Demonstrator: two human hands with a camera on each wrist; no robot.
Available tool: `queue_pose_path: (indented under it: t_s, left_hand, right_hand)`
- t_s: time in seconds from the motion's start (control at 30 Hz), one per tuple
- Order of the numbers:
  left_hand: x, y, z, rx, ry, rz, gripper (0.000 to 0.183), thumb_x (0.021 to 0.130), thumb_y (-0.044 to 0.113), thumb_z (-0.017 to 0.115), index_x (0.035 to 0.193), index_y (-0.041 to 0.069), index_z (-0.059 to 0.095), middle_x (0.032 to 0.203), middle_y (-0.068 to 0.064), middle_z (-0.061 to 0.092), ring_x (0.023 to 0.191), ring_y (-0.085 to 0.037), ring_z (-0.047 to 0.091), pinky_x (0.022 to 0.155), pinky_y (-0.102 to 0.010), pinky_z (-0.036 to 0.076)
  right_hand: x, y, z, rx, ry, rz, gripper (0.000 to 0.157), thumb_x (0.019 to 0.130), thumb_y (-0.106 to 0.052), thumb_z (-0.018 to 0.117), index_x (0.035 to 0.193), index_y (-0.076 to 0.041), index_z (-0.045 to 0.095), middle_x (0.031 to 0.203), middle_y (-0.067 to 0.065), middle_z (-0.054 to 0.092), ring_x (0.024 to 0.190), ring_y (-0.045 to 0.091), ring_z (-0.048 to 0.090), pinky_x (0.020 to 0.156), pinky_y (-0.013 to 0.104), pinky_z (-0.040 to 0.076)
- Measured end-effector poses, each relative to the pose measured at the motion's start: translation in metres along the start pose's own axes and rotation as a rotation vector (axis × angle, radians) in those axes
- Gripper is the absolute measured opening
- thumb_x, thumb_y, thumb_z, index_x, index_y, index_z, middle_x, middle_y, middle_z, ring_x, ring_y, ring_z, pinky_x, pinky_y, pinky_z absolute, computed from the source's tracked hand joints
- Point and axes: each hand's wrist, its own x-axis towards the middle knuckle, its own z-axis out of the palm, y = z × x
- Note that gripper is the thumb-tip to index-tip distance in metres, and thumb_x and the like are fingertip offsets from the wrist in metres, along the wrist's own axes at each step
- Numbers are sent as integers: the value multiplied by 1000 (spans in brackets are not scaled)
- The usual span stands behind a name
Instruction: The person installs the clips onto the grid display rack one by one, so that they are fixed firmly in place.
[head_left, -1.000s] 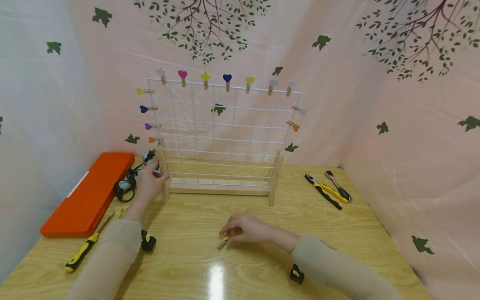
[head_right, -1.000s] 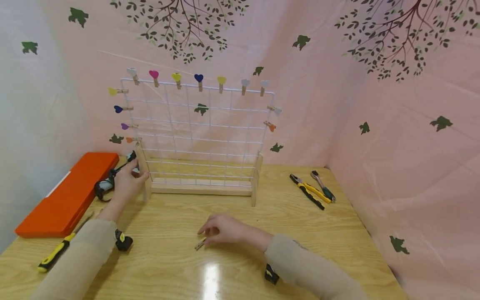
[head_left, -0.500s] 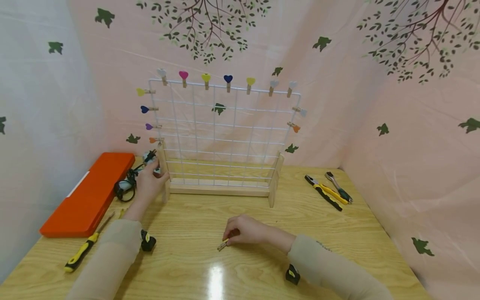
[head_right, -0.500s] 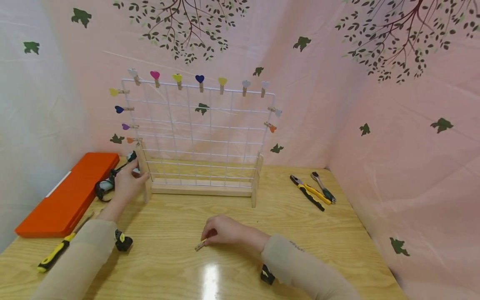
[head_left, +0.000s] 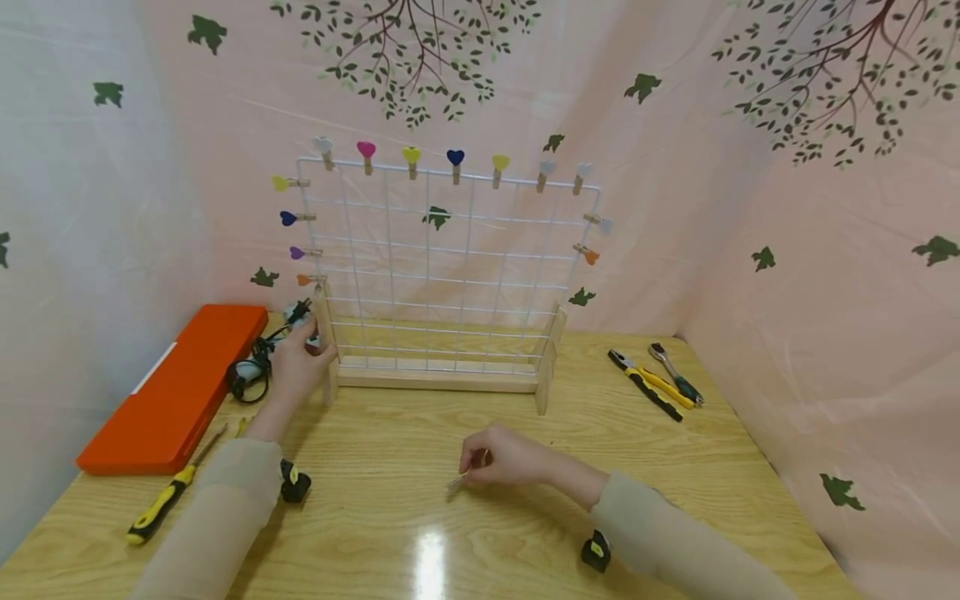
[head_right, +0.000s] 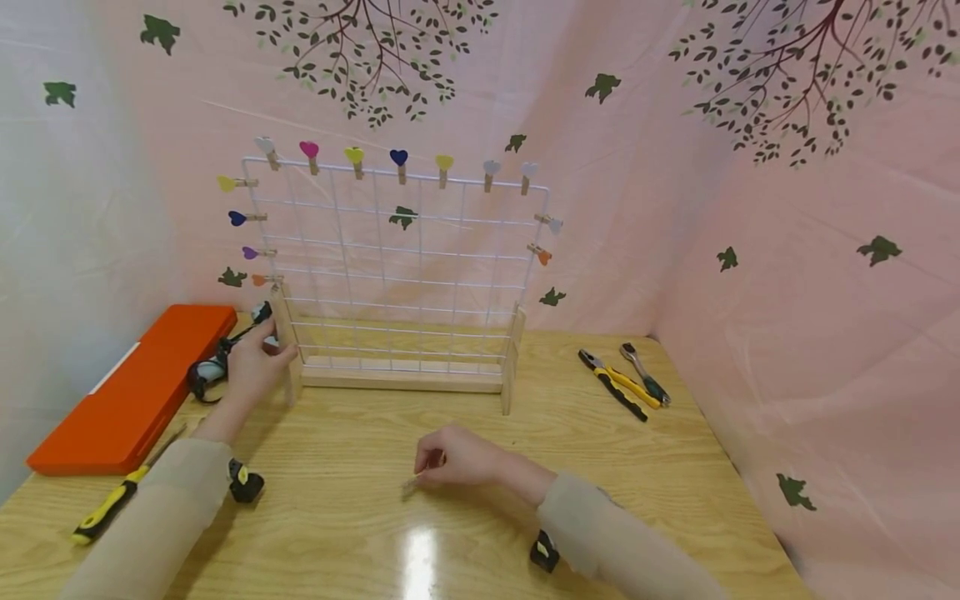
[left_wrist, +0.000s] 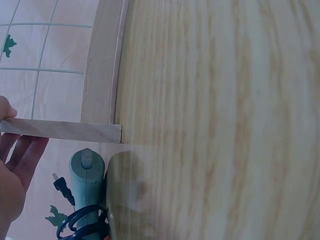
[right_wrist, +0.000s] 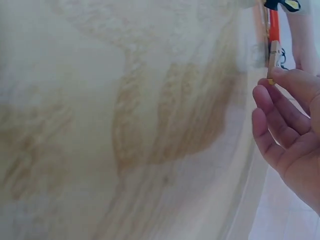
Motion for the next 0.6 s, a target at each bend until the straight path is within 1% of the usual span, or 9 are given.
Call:
queue_pose_path:
  t_s: [0.07,0.13,0.23,0.3,0.4,0.5,0.6]
  left_hand:
    - [0,0,0,-1,-3,0,49,82,17,61,128,9,50,97,-16,60,66,-23,58,55,-36,48]
    - [1,-1,0,1,-4,0,50,82,18,61,129,9,48,99,-16,60,67,-23,58,56,-37,48]
    - [4,-2,1,-1,-6,0,51,82,18,61,130,9,47,98,-16,59,67,-23,58,57,-38,48]
    - [6,-4,2,-1,-3,7,51,82,18,61,130,8,47,98,-16,60,66,-23,58,57,-38,48]
    - [9,-5,2,-6,-3,17,50,82,17,61,129,8,48,97,-16,60,66,-23,58,57,-38,48]
    - [12,-6,2,-12,0,26,48,81,16,61,128,8,49,97,-16,60,66,-23,58,57,-38,48]
    - [15,-8,2,-14,6,35,45,81,15,61,124,8,53,100,-16,61,67,-24,59,57,-38,48]
  right_hand:
    - [-3,-1,-4,-5,-3,14,7,81,-17,65,87,-17,65,81,-11,62,71,-2,55,62,16,48]
    - [-6,-3,-10,-9,1,25,12,81,-19,66,93,-17,66,85,-10,62,72,-1,54,62,17,48]
    - [-10,-7,-22,2,40,42,17,81,-23,65,97,-18,66,89,-7,62,74,0,54,64,18,48]
    - [-13,-11,-33,15,93,39,16,81,-23,65,97,-18,67,90,-6,62,75,2,55,65,20,49]
    - [-19,-21,-53,30,200,54,13,81,-24,65,92,-19,68,89,-8,63,74,5,57,63,22,50]
    - [-26,-37,-73,66,303,128,13,81,-21,64,92,-16,69,84,-5,66,70,8,60,61,25,51]
    - [-33,-54,-92,132,378,207,15,84,-15,61,96,-10,68,81,3,67,67,11,62,61,29,52]
